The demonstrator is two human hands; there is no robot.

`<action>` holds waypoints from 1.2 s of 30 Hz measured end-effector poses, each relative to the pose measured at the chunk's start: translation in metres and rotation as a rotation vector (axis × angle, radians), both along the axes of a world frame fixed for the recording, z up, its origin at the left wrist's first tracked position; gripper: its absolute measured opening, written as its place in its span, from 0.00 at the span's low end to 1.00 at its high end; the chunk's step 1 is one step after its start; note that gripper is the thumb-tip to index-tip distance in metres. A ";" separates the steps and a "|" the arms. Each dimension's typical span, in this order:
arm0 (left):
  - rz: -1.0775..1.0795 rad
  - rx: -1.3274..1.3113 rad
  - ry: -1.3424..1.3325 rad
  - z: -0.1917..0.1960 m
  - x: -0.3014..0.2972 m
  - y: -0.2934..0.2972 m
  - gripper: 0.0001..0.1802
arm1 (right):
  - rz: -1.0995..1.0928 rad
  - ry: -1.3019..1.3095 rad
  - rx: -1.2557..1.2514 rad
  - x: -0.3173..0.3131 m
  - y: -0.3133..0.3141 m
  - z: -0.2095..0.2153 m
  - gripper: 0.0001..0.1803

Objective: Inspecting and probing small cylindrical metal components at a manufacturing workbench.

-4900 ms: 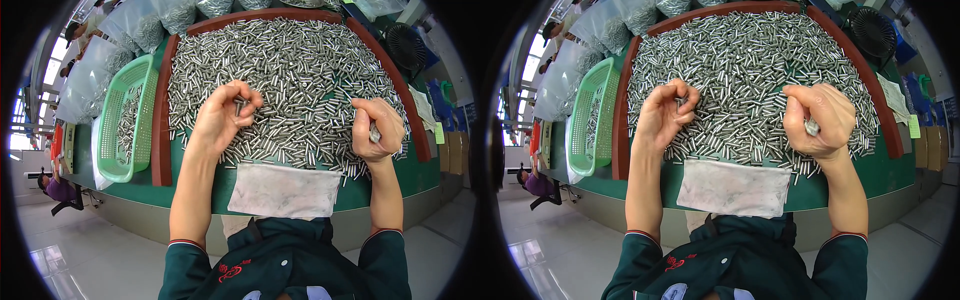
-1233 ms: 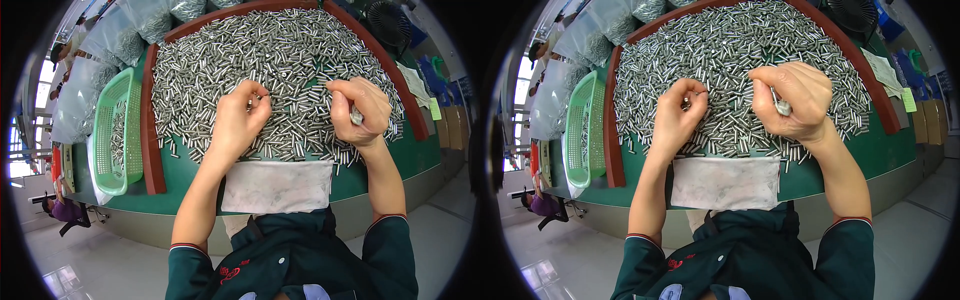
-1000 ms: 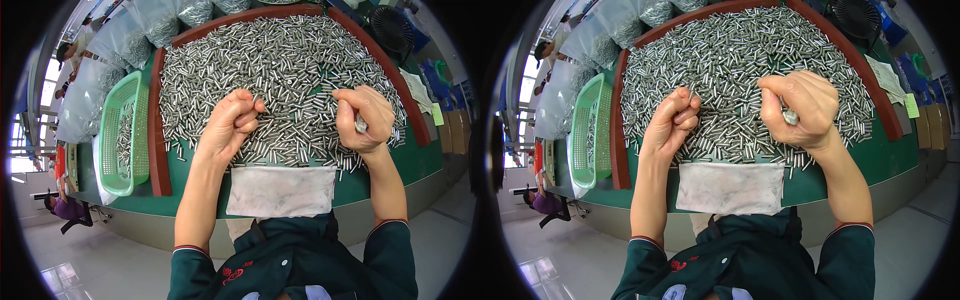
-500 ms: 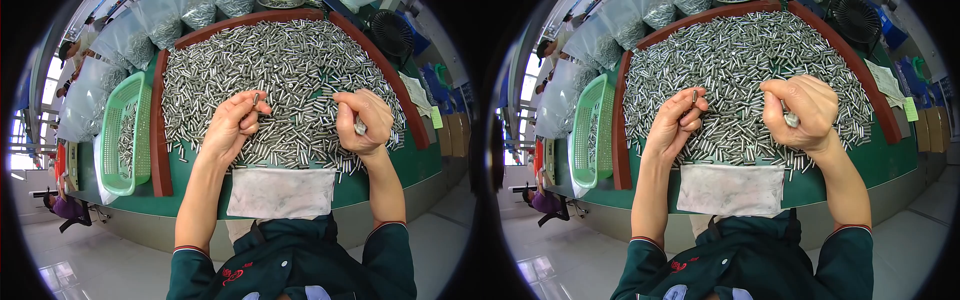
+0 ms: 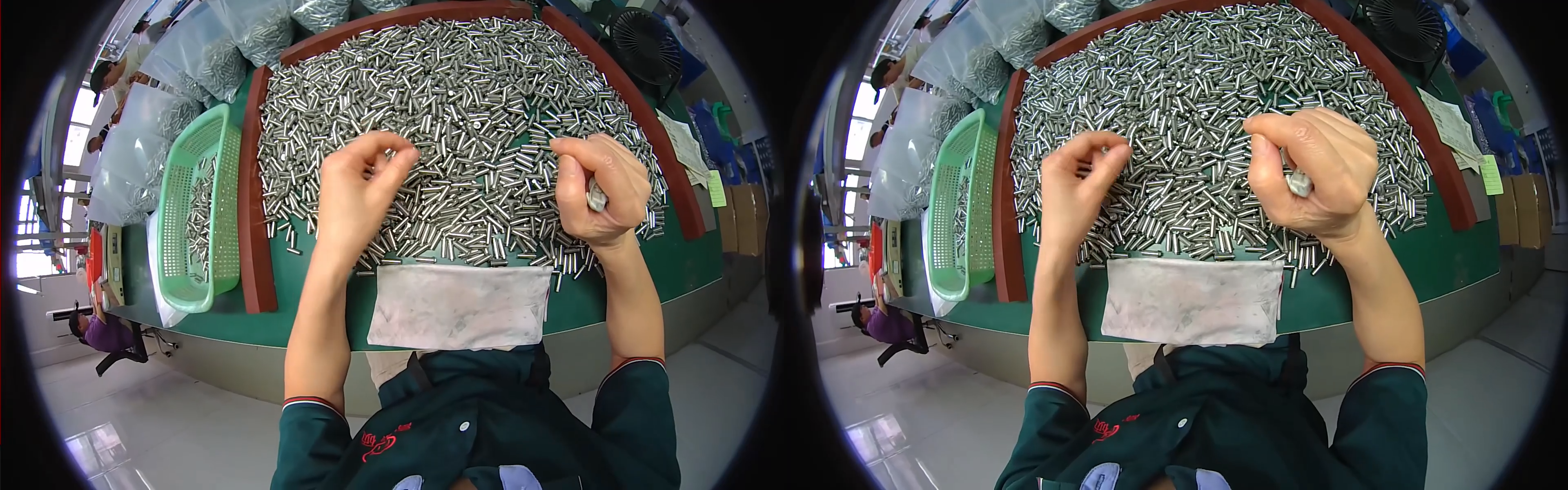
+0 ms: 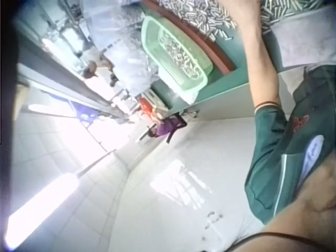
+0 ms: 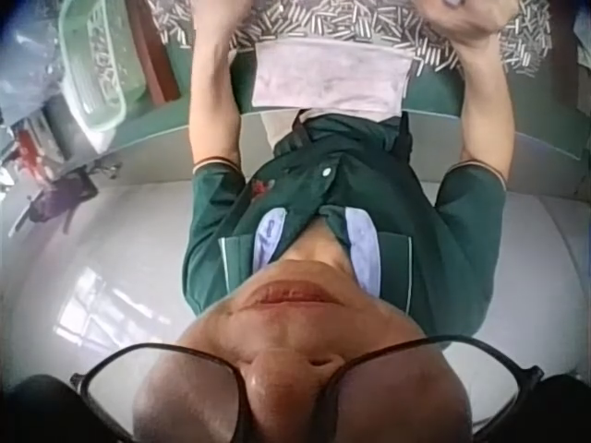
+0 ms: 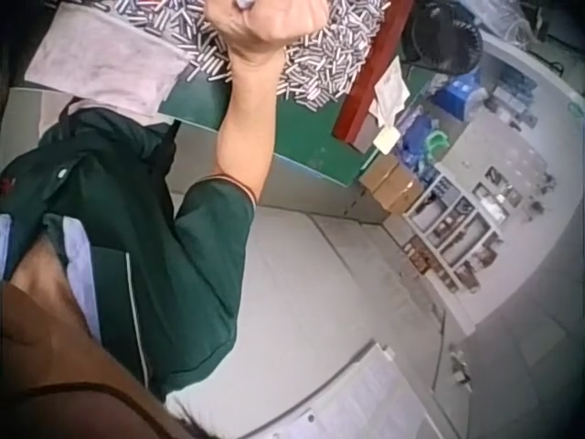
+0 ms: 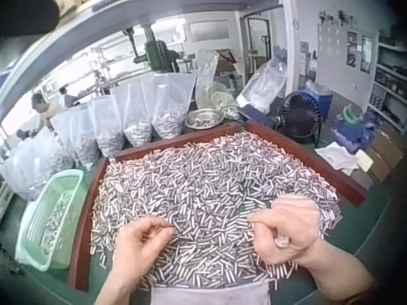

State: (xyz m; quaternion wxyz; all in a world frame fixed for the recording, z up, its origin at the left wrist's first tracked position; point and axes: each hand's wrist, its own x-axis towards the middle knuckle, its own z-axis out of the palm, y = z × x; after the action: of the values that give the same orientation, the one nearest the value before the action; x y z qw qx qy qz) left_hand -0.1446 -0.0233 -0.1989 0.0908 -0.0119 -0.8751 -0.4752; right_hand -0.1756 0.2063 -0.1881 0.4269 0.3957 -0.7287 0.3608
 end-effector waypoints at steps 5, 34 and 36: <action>-0.207 -0.393 0.312 -0.016 0.002 0.008 0.06 | 0.007 0.000 0.002 0.000 -0.002 0.000 0.07; -0.326 1.206 -0.467 -0.011 -0.003 -0.002 0.09 | 0.005 -0.026 0.015 0.002 0.000 0.005 0.07; -0.283 1.210 -0.487 -0.009 -0.002 -0.002 0.12 | 0.007 -0.024 0.013 0.002 -0.002 0.003 0.07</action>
State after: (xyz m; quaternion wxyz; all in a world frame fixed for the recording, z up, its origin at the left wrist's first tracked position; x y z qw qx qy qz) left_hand -0.1470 -0.0255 -0.2076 -0.1822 0.0341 -0.4397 -0.8788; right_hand -0.1739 0.2044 -0.1850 0.4143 0.3968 -0.7347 0.3621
